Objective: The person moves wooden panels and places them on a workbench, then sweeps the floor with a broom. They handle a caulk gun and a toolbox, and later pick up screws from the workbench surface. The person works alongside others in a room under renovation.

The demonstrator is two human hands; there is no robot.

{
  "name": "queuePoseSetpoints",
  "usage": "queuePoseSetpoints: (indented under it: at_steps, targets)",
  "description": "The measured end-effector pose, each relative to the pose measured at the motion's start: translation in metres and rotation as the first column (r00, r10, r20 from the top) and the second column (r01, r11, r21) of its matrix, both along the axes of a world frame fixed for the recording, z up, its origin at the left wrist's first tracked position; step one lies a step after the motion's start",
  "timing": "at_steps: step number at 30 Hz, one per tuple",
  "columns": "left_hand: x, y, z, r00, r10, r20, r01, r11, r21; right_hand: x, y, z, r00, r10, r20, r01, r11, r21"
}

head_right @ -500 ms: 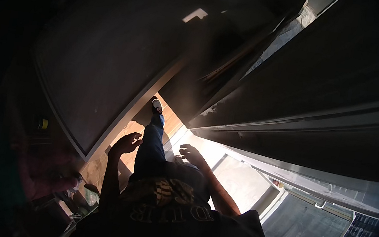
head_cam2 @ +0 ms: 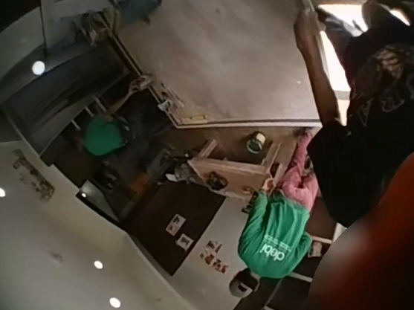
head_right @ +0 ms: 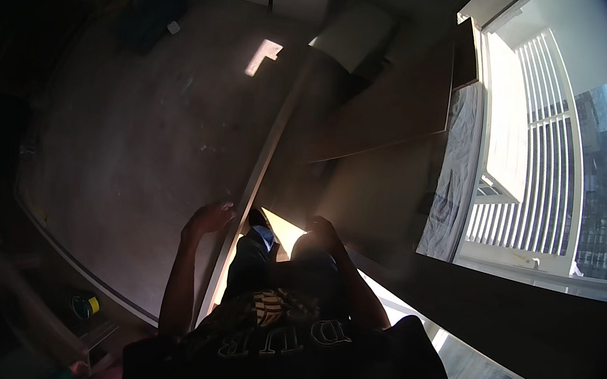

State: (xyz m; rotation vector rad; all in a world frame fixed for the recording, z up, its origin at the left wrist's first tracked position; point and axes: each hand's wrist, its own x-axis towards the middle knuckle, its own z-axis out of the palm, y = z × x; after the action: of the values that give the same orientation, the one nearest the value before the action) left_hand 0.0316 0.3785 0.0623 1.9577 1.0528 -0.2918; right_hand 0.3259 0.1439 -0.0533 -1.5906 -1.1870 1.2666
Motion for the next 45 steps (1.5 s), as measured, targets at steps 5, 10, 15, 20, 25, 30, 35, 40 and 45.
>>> queuePoseSetpoints:
  at_steps: [5,10,15,20,25,30,35,40,45]
  targets:
    - [-0.043,0.048,-0.020,0.984,0.138,0.114,-0.137,0.990,-0.017,-0.006,0.067,0.004,0.949,0.140,0.284,-0.114,0.988,-0.106]
    - [-0.078,0.031,-0.080,0.965,0.236,0.118,-0.224,0.969,-0.106,0.006,0.113,-0.040,0.984,-0.142,-0.111,0.128,0.984,-0.125]
    - [-0.131,-0.017,-0.160,0.915,0.392,0.099,-0.359,0.900,-0.248,0.036,0.178,-0.053,0.984,-0.015,-0.176,0.002,0.997,-0.076]
    - [-0.173,-0.079,-0.170,0.531,0.832,-0.159,-0.733,0.358,-0.578,0.002,0.270,-0.012,0.842,-0.394,-0.368,0.223,0.876,-0.428]
    - [-0.152,-0.079,-0.157,0.295,0.910,-0.293,-0.795,0.063,-0.604,0.024,0.352,-0.018,0.731,-0.513,-0.450,0.249,0.814,-0.524]
    - [-0.110,-0.022,-0.159,0.228,0.930,-0.290,-0.822,0.024,-0.569,0.085,0.430,-0.032,0.513,-0.626,-0.588,0.306,0.773,-0.555]
    - [-0.022,0.075,-0.154,0.320,0.908,-0.271,-0.825,0.127,-0.550,0.195,0.502,-0.082,0.142,-0.748,-0.648,0.520,0.613,-0.595]
    - [0.050,0.199,-0.105,0.565,0.800,-0.203,-0.753,0.400,-0.522,0.280,0.548,-0.101,-0.221,-0.872,-0.436,0.613,0.224,-0.758]
    - [0.119,0.302,-0.055,0.452,0.892,-0.026,-0.815,0.400,-0.420,0.347,0.576,-0.124,-0.460,-0.719,-0.521,0.630,0.149,-0.762]
